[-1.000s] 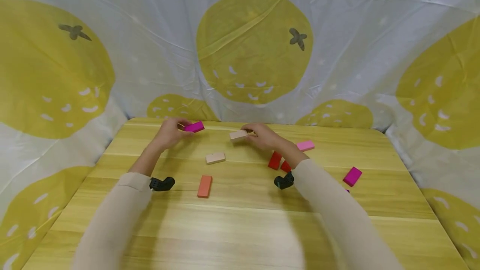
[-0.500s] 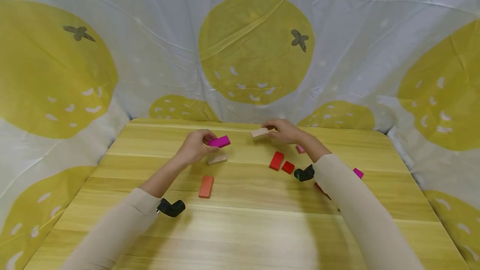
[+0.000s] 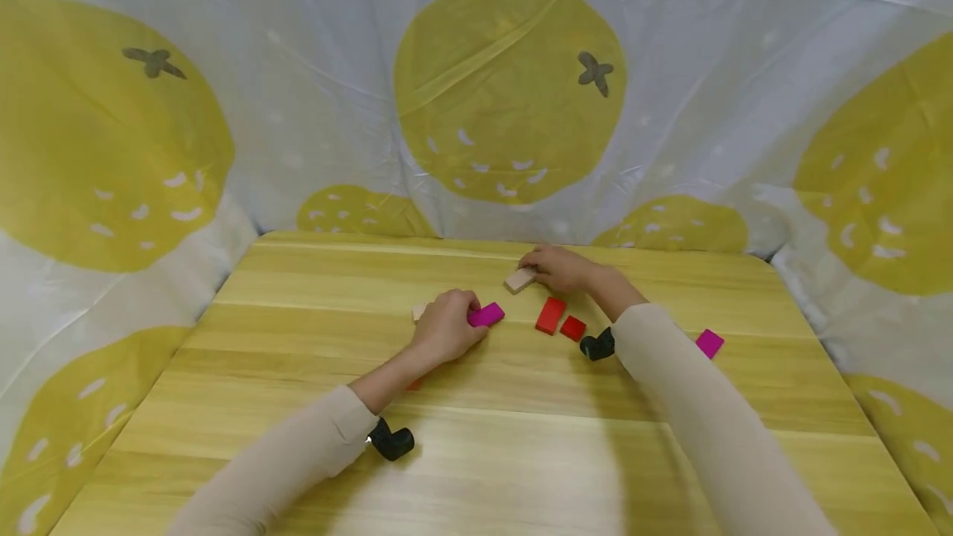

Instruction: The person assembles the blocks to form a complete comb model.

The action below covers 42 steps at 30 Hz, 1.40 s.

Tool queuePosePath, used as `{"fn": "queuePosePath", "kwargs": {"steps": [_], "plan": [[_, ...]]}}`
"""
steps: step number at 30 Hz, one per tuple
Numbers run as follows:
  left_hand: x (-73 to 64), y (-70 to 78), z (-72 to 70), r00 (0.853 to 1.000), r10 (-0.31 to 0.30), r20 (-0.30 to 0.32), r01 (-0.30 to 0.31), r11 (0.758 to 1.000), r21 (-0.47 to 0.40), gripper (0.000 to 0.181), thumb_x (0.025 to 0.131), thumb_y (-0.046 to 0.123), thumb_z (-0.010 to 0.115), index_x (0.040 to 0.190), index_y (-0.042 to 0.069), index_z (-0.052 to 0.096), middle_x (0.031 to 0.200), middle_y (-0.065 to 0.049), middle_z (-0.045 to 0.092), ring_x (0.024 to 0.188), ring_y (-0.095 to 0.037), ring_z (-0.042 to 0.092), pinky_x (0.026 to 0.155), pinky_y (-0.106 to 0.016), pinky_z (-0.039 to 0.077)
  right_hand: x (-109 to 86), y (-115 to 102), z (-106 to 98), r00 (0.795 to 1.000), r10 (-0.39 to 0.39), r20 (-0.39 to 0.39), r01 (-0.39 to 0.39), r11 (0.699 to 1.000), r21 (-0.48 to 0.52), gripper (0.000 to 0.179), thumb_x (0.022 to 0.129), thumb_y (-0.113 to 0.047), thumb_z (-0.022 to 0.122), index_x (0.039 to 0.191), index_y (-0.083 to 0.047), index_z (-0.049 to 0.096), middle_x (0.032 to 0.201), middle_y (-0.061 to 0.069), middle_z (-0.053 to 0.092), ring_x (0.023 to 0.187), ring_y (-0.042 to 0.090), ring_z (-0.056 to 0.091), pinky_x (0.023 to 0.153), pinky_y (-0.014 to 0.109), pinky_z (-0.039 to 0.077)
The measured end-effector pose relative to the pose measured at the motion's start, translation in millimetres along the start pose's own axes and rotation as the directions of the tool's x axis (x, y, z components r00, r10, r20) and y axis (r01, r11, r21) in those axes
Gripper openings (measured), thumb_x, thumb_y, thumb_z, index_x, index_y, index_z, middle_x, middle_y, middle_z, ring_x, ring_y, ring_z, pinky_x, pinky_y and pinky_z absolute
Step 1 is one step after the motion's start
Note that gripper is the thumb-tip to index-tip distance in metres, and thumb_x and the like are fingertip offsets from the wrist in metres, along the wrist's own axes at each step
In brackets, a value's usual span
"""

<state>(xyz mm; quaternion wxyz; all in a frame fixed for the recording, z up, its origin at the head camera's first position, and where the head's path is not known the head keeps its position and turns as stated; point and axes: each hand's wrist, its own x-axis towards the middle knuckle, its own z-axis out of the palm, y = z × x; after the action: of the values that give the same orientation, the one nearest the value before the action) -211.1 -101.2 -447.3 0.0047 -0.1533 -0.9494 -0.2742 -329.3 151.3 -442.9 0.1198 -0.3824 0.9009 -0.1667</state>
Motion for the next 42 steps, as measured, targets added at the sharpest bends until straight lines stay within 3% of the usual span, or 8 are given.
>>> {"fn": "queuePosePath", "kwargs": {"steps": [4, 8, 14, 18, 20, 24, 28, 42], "plan": [[-3.7, -2.9, 5.3, 1.0, 0.015, 0.018, -0.016, 0.999, 0.049, 0.042, 0.084, 0.029, 0.089, 0.111, 0.003, 0.07, 0.088, -0.004, 0.066, 0.072, -0.017, 0.059, 0.062, -0.031, 0.051, 1.2, -7, 3, 0.998, 0.023, -0.051, -0.021, 0.999, 0.039, 0.043, 0.105, 0.001, 0.051, 0.148, 0.002, 0.052, 0.138, 0.027, 0.054, 0.126, 0.041, 0.053, 0.108, 0.052, 0.043], [-4.1, -9.7, -2.8, 0.991, 0.081, 0.105, -0.077, 0.996, -0.037, 0.061, 0.083, 0.034, 0.089, 0.129, 0.001, 0.064, 0.094, -0.004, 0.068, 0.078, -0.016, 0.062, 0.068, -0.033, 0.053, -2.9, -11, 4, 0.977, 0.157, -0.146, -0.134, 0.978, 0.158, 0.046, 0.106, -0.007, 0.054, 0.149, 0.005, 0.048, 0.137, 0.028, 0.058, 0.127, 0.042, 0.055, 0.108, 0.054, 0.044], [3.9, -28.1, -18.3, 0.934, 0.257, 0.249, -0.223, 0.962, -0.157, 0.052, 0.087, 0.016, 0.086, 0.133, 0.0, 0.067, 0.104, -0.007, 0.071, 0.09, -0.017, 0.068, 0.081, -0.031, 0.057, -7.3, -12, 16, 0.93, 0.305, -0.204, -0.248, 0.933, 0.261, 0.041, 0.104, -0.028, 0.064, 0.13, 0.005, 0.063, 0.118, 0.02, 0.066, 0.108, 0.035, 0.062, 0.094, 0.048, 0.051], [11.1, -35.6, -16.6, 0.888, 0.373, 0.268, -0.358, 0.928, -0.107, 0.038, 0.092, 0.012, 0.081, 0.128, 0.002, 0.073, 0.102, -0.005, 0.071, 0.086, -0.016, 0.064, 0.078, -0.029, 0.054, -2.0, -14, 24, 0.922, 0.305, -0.24, -0.24, 0.934, 0.264, 0.037, 0.102, -0.027, 0.069, 0.123, 0.003, 0.067, 0.113, 0.018, 0.068, 0.104, 0.034, 0.062, 0.091, 0.047, 0.052], [13.7, -34.1, -12.3, 0.879, 0.399, 0.26, -0.397, 0.916, -0.061, 0.033, 0.094, 0.014, 0.079, 0.125, 0.003, 0.075, 0.102, -0.004, 0.071, 0.086, -0.016, 0.063, 0.077, -0.03, 0.054, 2.0, -15, 27, 0.922, 0.291, -0.254, -0.223, 0.938, 0.265, 0.035, 0.102, -0.024, 0.068, 0.126, 0.002, 0.068, 0.117, 0.02, 0.068, 0.107, 0.035, 0.063, 0.093, 0.048, 0.052], [16.0, -22.9, -3.8, 0.891, 0.389, 0.235, -0.399, 0.917, -0.004, 0.032, 0.096, 0.019, 0.078, 0.122, 0.002, 0.076, 0.105, -0.006, 0.074, 0.092, -0.017, 0.066, 0.082, -0.033, 0.055, 8.7, -17, 30, 0.927, 0.268, -0.262, -0.195, 0.941, 0.276, 0.039, 0.105, -0.019, 0.063, 0.137, 0.001, 0.064, 0.127, 0.023, 0.066, 0.117, 0.038, 0.061, 0.1, 0.051, 0.05], [16.3, -15.4, 0.8, 0.906, 0.364, 0.216, -0.372, 0.928, -0.001, 0.034, 0.094, 0.021, 0.08, 0.122, 0.002, 0.075, 0.103, -0.005, 0.073, 0.09, -0.015, 0.066, 0.082, -0.031, 0.056, 7.9, -19, 30, 0.918, 0.311, -0.245, -0.218, 0.913, 0.345, 0.049, 0.104, -0.024, 0.063, 0.145, 0.001, 0.056, 0.131, 0.024, 0.063, 0.12, 0.04, 0.059, 0.101, 0.052, 0.048], [32.9, -9.7, 10.9, 0.93, 0.334, 0.154, -0.353, 0.928, 0.118, 0.033, 0.098, 0.02, 0.076, 0.126, 0.003, 0.074, 0.117, -0.01, 0.072, 0.111, -0.026, 0.067, 0.097, -0.039, 0.054, 12.0, -16, 29, 0.918, 0.326, -0.226, -0.246, 0.915, 0.32, 0.046, 0.104, -0.022, 0.063, 0.145, -0.002, 0.058, 0.143, 0.023, 0.057, 0.139, 0.043, 0.042, 0.114, 0.054, 0.036]]}}
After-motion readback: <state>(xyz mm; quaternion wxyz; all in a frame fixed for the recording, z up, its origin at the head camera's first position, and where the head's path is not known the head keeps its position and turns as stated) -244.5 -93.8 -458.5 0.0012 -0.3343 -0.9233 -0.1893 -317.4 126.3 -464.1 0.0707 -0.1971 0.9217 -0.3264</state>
